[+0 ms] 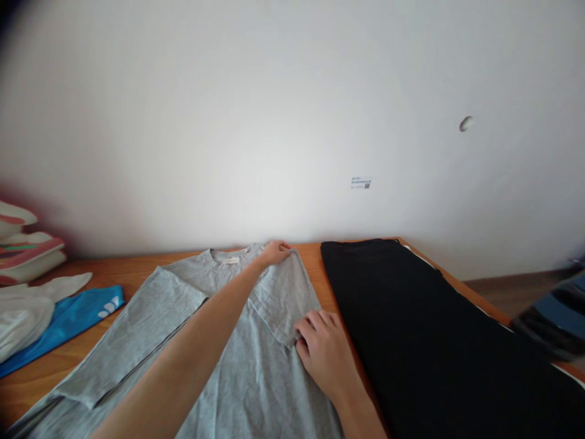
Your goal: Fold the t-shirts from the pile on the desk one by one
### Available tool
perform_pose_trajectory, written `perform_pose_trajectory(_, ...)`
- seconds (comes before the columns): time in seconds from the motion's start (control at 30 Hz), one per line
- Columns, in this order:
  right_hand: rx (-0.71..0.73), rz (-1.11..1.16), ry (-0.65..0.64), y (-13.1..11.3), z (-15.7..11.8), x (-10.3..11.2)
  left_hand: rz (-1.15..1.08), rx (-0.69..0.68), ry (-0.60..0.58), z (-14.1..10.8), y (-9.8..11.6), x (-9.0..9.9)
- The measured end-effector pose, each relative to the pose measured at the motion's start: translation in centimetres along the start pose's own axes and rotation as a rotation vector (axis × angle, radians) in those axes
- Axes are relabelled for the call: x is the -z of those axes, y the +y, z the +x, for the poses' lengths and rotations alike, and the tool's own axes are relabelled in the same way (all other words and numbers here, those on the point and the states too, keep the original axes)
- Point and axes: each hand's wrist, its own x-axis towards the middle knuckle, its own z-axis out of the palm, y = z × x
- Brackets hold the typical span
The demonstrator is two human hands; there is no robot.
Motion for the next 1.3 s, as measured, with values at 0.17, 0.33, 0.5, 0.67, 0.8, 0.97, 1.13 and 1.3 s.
perform_pose_trajectory(0.17, 0.024, 0.075, -0.006, -0.2, 0.2, 0.5, 0.111, -0.053, 0.104, -1.1, 0.1, -0.1)
perform_pose_trajectory(0.33, 0.039, 0.115, -0.023, -0.6, 0.4, 0.8, 0.229, -0.227, 0.142, -2.8, 0.5, -0.8)
perform_pose_trajectory(0.5, 0.031, 0.202, -0.039, -0.7, 0.4, 1.0, 0.278, -0.298, 0.023, -3.4, 0.5, -0.8)
perform_pose_trajectory(0.67, -0.038, 0.302, 0.098, -0.2, 0.4, 0.6, 0.225, -0.227, -0.086, -2.8, 0.6, 0.4)
perform_pose_trajectory(0.8, -0.033, 0.289, 0.071, 0.0, 0.3, 0.4, 0.157, -0.184, -0.274, -2.6, 0.6, 2.7)
perform_pose_trajectory(0.97, -0.031, 0.228, -0.048, -0.1, 0.3, 0.4, 0.136, -0.011, -0.368, -3.3, -0.2, 4.7)
perform_pose_trajectory(1.13, -0.008, 0.186, -0.075, 0.2, 0.2, 0.0, 0.169, 0.085, -0.448, -3.9, -1.1, 6.0)
perform_pose_trajectory(1.3, 0.043, 0.154, -0.045, 0.4, 0.0, -0.4, 0.192, 0.095, -0.363, -5.4, -2.1, 6.4)
